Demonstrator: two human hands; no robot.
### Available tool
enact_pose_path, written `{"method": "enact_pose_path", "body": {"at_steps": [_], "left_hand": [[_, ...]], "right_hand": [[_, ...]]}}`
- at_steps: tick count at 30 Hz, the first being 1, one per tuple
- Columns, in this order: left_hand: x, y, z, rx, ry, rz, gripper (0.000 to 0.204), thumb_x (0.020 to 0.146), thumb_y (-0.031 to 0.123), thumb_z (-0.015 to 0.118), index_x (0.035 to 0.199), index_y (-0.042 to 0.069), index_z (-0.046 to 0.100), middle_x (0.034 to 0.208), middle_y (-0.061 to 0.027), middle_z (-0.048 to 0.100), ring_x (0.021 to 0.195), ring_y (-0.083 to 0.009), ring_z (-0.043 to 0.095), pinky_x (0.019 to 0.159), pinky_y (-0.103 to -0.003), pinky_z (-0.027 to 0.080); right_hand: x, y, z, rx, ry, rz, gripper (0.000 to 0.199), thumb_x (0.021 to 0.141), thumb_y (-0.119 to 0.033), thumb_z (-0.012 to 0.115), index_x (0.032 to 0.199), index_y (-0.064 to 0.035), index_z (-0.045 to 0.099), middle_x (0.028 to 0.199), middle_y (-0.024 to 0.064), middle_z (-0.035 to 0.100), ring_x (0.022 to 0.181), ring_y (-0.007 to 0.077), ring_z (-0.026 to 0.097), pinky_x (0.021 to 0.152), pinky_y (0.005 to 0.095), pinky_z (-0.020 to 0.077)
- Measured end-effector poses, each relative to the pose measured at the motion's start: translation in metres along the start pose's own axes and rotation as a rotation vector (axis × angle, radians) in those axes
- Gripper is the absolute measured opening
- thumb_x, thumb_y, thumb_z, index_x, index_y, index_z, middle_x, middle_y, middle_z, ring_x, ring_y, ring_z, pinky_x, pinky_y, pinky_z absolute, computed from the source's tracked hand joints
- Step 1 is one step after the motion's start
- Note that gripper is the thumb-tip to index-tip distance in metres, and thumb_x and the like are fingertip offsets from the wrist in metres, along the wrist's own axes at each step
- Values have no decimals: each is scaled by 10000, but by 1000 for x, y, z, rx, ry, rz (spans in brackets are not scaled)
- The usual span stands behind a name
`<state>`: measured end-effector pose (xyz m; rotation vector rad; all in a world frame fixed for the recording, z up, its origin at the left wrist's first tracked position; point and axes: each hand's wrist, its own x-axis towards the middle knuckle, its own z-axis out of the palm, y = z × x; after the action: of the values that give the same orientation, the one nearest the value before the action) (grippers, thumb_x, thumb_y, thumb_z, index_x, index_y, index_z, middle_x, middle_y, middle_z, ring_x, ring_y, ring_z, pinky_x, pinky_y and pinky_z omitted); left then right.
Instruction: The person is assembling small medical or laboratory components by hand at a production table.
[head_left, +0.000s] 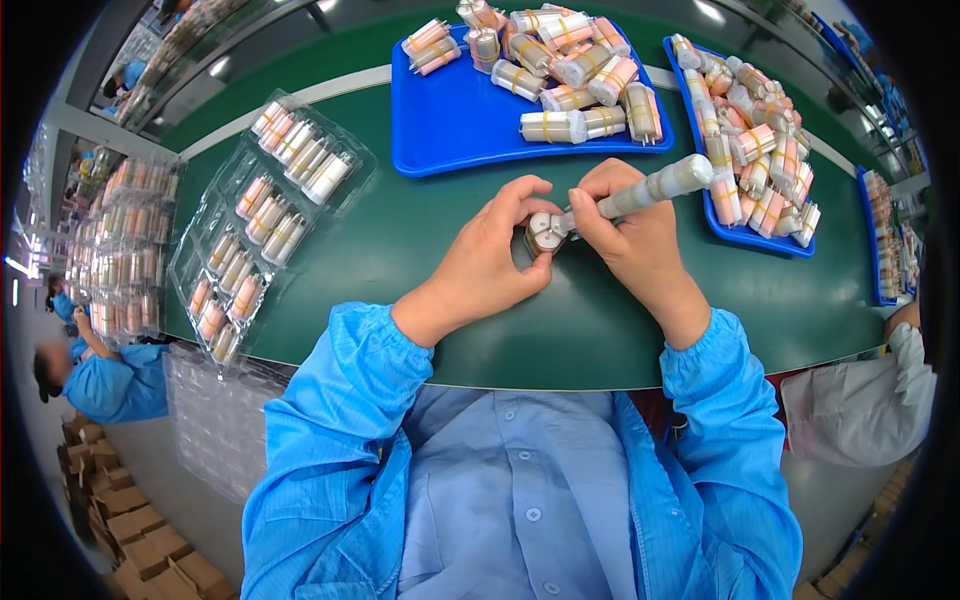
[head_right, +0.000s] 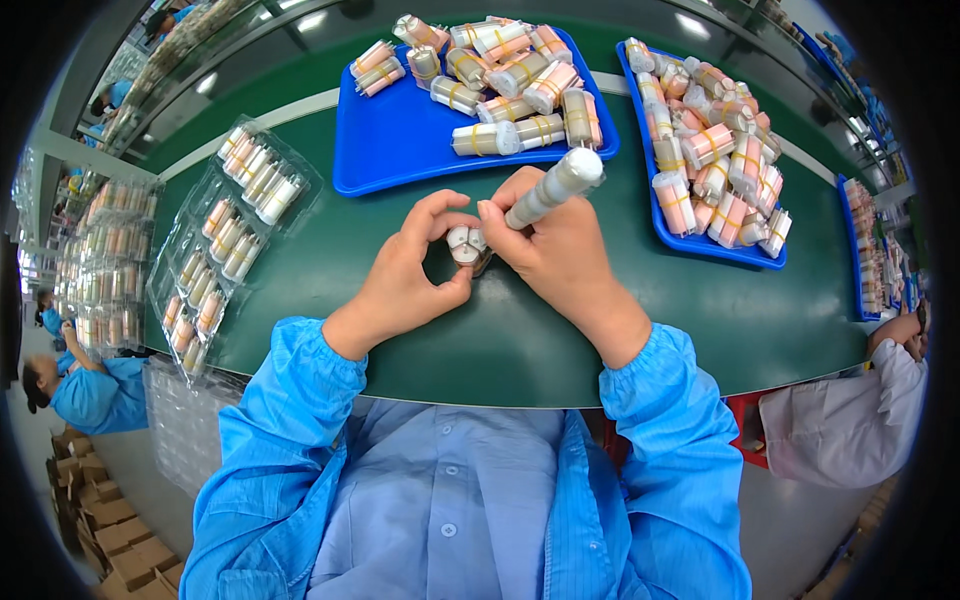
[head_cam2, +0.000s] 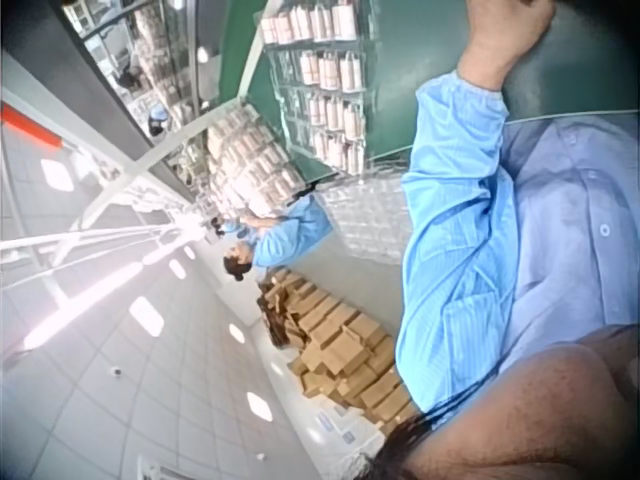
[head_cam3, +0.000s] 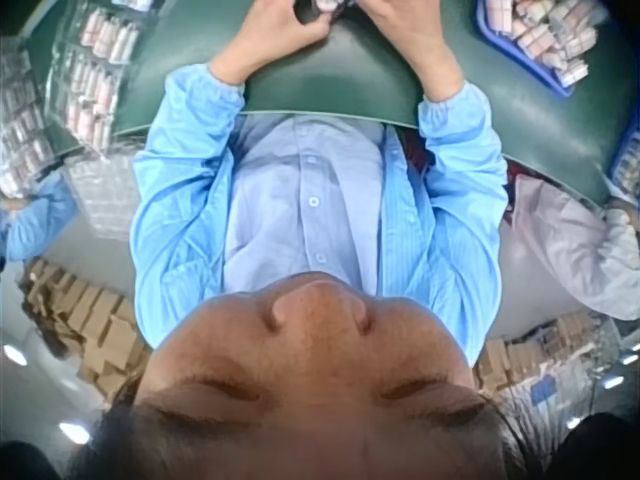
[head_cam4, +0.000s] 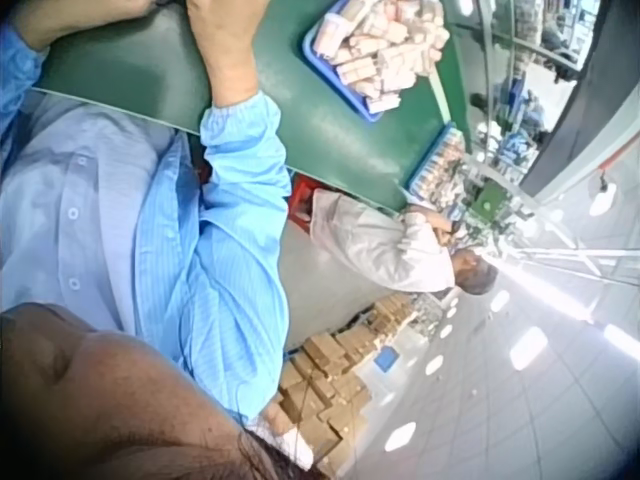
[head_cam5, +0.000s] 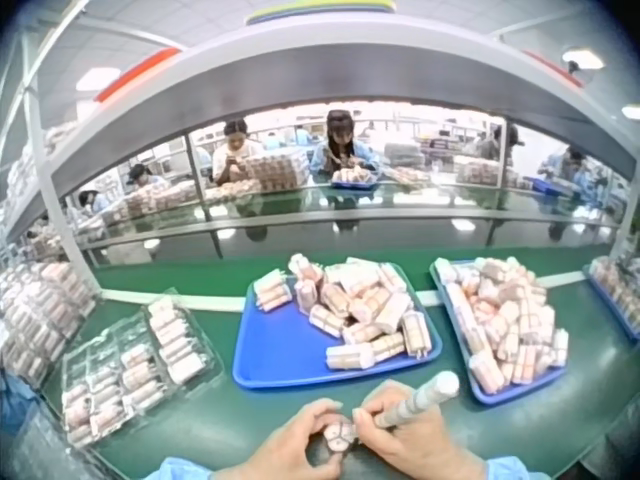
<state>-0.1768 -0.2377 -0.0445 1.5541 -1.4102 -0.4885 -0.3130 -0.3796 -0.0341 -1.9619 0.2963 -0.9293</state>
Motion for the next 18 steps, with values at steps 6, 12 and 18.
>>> {"method": "enact_pose_path", "body": {"at_steps": [6, 12, 18], "left_hand": [[-1, -3, 0, 11, -4, 3, 701, 771, -2, 740, 1388, 47, 410, 1205, -137, 672, 1103, -256, 659, 948, -360, 518], [-2, -4, 9, 246, 75, -83, 694, 784, 18, 765, 1383, 46, 416, 1235, -157, 642, 1153, -244, 639, 954, -346, 518], [-3, -7, 10, -77, 46, -36, 699, 785, -15, 732, 1401, 46, 407, 1221, -157, 654, 1164, -228, 634, 985, -342, 511]], "right_hand": [[1, 1, 0, -87, -35, 4, 151, 903, -105, 728, 834, -32, 615, 701, 47, 614, 599, 143, 576, 547, 301, 436], [-1, 3, 3, -63, -16, 5, 152, 902, -104, 722, 824, -31, 614, 715, 49, 629, 627, 138, 596, 570, 299, 455], [5, -7, -6, 65, 63, 64, 134, 910, -89, 703, 826, -25, 621, 736, 31, 630, 661, 116, 593, 594, 304, 460]]}}
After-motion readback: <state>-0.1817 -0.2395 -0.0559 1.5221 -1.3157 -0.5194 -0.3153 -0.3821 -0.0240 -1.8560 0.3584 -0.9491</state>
